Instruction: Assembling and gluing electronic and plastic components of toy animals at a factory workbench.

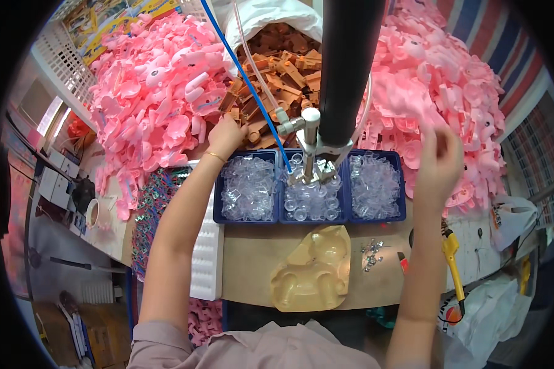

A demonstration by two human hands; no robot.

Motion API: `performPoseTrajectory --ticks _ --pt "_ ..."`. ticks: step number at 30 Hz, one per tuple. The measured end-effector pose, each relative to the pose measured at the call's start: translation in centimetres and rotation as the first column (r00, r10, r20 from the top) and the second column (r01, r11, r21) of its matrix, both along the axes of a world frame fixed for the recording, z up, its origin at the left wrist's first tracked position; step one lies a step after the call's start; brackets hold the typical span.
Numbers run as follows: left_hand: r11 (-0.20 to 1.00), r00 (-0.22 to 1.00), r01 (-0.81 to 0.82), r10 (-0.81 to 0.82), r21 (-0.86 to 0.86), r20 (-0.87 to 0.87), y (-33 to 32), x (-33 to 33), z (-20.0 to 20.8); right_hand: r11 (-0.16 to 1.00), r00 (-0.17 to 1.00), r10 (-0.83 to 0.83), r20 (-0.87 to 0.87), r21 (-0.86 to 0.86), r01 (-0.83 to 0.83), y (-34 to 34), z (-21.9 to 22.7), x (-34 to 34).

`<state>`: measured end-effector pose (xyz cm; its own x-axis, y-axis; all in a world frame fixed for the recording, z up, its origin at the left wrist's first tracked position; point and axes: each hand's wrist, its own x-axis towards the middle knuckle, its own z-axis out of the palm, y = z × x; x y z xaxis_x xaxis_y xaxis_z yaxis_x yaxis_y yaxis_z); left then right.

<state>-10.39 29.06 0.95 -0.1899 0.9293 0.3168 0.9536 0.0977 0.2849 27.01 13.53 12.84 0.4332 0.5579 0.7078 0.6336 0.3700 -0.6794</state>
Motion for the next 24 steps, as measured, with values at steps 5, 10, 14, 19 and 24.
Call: performPoseTrajectory --ticks 5,10,14,19,24 --pt "0.998 0.983 0.037 -0.043 0.042 0.176 -0.6 1.0 2.8 0.987 0.988 0.143 -0.067 -0.061 -0.147 -13.1 -1.7 2.8" --pt "0.946 0.592 0.199 -0.325 0.256 0.738 -5.6 -2.7 4.6 0.529 0.713 0.638 -0.291 -0.507 -0.681 -13.7 -5.1 -2.3" --pt "0.879 0.611 0.304 -0.476 0.367 0.633 -15.7 -0.3 6.2 0.389 0.571 0.808 -0.144 -0.597 -0.702 -10.1 -9.1 -3.3" --pt "0.870 0.706 0.456 -0.481 0.186 0.519 -27.8 1.7 8.5 0.524 0.501 0.819 0.280 -0.721 -0.454 -12.4 -6.5 -4.3" --pt "0.826 0.605 0.523 -0.534 0.210 0.591 -31.6 4.1 5.2 0.546 0.330 0.832 0.446 -0.767 -0.338 -19.9 -10.0 -7.2"
